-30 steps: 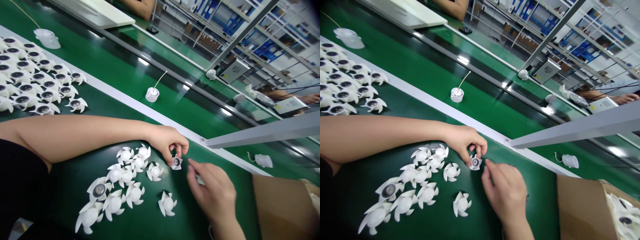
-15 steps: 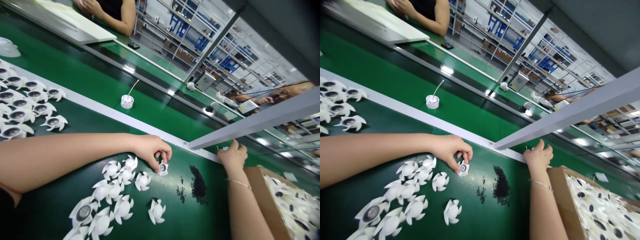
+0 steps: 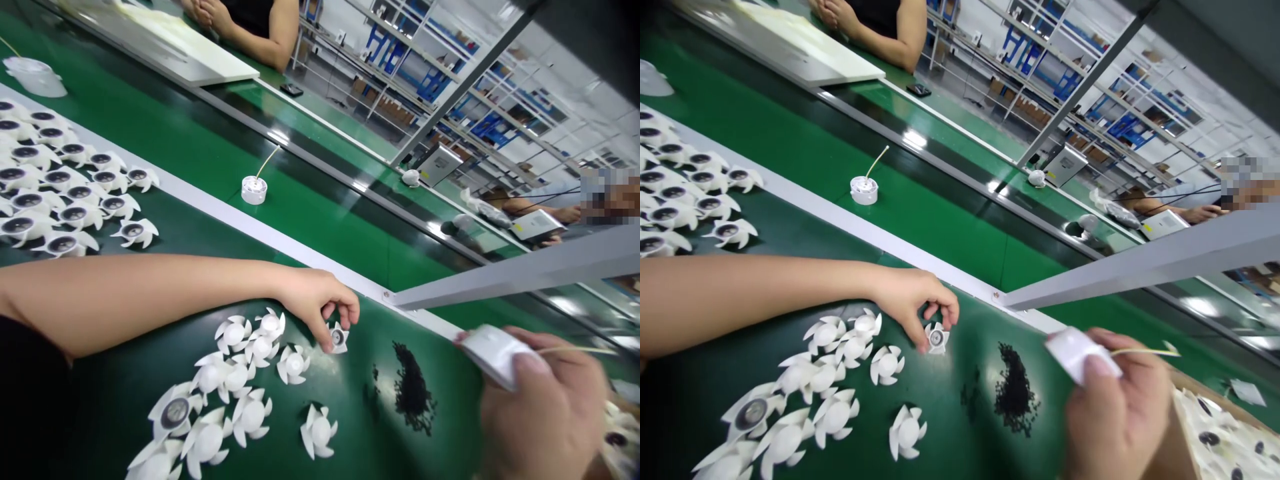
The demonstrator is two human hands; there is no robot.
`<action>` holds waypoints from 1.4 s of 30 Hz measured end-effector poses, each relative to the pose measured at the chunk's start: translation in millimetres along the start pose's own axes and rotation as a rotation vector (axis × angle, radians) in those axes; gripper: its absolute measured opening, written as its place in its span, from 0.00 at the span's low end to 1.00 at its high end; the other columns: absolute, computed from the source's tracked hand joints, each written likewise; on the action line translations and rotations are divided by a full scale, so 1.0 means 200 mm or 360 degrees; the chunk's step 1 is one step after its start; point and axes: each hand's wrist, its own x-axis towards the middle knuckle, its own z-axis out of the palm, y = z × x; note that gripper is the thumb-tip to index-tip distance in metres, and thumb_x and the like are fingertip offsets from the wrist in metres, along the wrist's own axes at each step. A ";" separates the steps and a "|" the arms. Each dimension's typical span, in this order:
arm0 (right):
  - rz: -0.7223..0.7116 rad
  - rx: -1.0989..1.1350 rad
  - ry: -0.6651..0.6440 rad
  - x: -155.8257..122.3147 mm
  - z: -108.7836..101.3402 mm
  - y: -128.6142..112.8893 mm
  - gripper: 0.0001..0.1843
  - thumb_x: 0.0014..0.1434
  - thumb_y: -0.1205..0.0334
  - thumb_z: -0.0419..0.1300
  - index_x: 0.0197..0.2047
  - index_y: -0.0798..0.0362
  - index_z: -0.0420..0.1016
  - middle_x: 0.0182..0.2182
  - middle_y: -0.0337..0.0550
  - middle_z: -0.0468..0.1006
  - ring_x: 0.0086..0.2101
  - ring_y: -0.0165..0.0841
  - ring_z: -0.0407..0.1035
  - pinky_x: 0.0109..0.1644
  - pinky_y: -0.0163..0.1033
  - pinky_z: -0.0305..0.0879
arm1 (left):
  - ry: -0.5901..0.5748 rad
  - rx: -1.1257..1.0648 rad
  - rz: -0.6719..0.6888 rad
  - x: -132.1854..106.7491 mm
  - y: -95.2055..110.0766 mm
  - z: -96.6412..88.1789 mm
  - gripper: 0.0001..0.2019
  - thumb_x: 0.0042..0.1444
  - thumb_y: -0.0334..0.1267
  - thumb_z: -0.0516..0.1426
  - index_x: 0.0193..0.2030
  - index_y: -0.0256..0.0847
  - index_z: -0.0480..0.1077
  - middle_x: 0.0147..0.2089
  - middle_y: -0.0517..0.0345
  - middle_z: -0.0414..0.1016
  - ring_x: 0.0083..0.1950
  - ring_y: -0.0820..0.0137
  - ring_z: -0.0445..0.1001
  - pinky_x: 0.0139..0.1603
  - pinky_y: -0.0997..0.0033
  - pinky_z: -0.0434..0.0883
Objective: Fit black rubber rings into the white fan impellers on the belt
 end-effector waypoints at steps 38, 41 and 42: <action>-0.0460 0.0615 -0.0983 -0.16 0.27 -0.26 0.09 0.54 0.65 0.69 0.40 0.47 0.81 0.44 0.46 0.78 0.43 0.38 0.76 0.42 0.42 0.77 | -0.0032 0.0054 -0.0544 -0.04 0.14 -0.05 0.21 0.44 0.54 0.67 0.37 0.40 0.72 0.31 0.64 0.72 0.30 0.74 0.67 0.30 0.75 0.60; -0.0556 0.0576 -0.1120 -0.15 0.26 -0.24 0.08 0.56 0.61 0.68 0.41 0.48 0.80 0.47 0.48 0.77 0.44 0.38 0.75 0.44 0.42 0.76 | -0.0397 0.0259 -0.0525 -0.08 0.19 -0.09 0.21 0.39 0.55 0.69 0.32 0.42 0.71 0.26 0.65 0.69 0.27 0.73 0.64 0.27 0.72 0.57; -0.0555 0.0484 -0.1037 -0.15 0.26 -0.23 0.09 0.58 0.61 0.66 0.43 0.49 0.79 0.49 0.49 0.77 0.46 0.40 0.75 0.46 0.44 0.76 | -0.0469 0.0380 -0.0532 -0.09 0.22 -0.09 0.22 0.38 0.55 0.70 0.31 0.43 0.71 0.26 0.65 0.69 0.26 0.72 0.64 0.27 0.71 0.56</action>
